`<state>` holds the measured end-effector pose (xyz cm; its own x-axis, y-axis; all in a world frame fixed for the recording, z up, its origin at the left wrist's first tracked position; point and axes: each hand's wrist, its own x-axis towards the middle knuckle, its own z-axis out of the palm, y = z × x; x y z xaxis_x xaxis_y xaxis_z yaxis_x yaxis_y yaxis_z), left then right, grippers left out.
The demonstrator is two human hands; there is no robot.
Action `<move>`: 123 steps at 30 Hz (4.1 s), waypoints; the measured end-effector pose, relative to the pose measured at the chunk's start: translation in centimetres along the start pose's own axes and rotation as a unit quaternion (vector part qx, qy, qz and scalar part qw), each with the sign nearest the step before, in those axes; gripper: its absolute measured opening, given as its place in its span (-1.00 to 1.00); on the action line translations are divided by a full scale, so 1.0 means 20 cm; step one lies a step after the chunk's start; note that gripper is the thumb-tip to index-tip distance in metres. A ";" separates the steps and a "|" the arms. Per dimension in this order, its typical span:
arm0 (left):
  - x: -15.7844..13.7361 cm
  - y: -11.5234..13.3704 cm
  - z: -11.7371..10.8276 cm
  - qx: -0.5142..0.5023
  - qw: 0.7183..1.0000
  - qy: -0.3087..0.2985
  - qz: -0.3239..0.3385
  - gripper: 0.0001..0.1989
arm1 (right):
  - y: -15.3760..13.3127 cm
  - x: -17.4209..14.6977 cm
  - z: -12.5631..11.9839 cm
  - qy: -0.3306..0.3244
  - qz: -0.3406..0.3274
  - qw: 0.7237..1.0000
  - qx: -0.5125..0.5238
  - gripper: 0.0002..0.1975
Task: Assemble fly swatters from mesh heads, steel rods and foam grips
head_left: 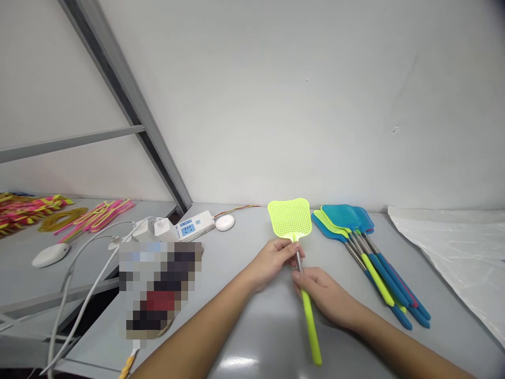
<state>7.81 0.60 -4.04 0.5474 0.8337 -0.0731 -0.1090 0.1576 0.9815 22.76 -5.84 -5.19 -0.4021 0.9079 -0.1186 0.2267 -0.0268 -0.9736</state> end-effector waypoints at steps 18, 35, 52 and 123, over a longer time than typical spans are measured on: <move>0.01 -0.01 0.00 0.015 0.997 0.066 0.048 -0.62 | -0.05 0.03 -0.09 -0.061 0.027 0.996 -0.064 -0.51; -0.01 -0.01 0.04 -0.029 0.998 -0.056 -0.016 -0.60 | 0.02 0.06 -0.05 0.026 0.031 0.984 0.172 -0.54; 0.03 0.03 0.01 -0.153 0.974 0.146 0.077 -0.73 | -0.02 0.05 -0.03 0.025 0.013 0.997 0.075 -0.47; -0.09 0.03 0.21 -0.061 0.967 0.192 0.156 -0.63 | -0.07 0.01 -0.03 0.003 -0.054 0.998 -0.013 -0.51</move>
<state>10.22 -2.93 -2.56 0.1264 0.9821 0.1395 -0.3284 -0.0913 0.9401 22.86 -5.44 -3.78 -0.4195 0.9077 -0.0117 0.2047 0.0820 -0.9754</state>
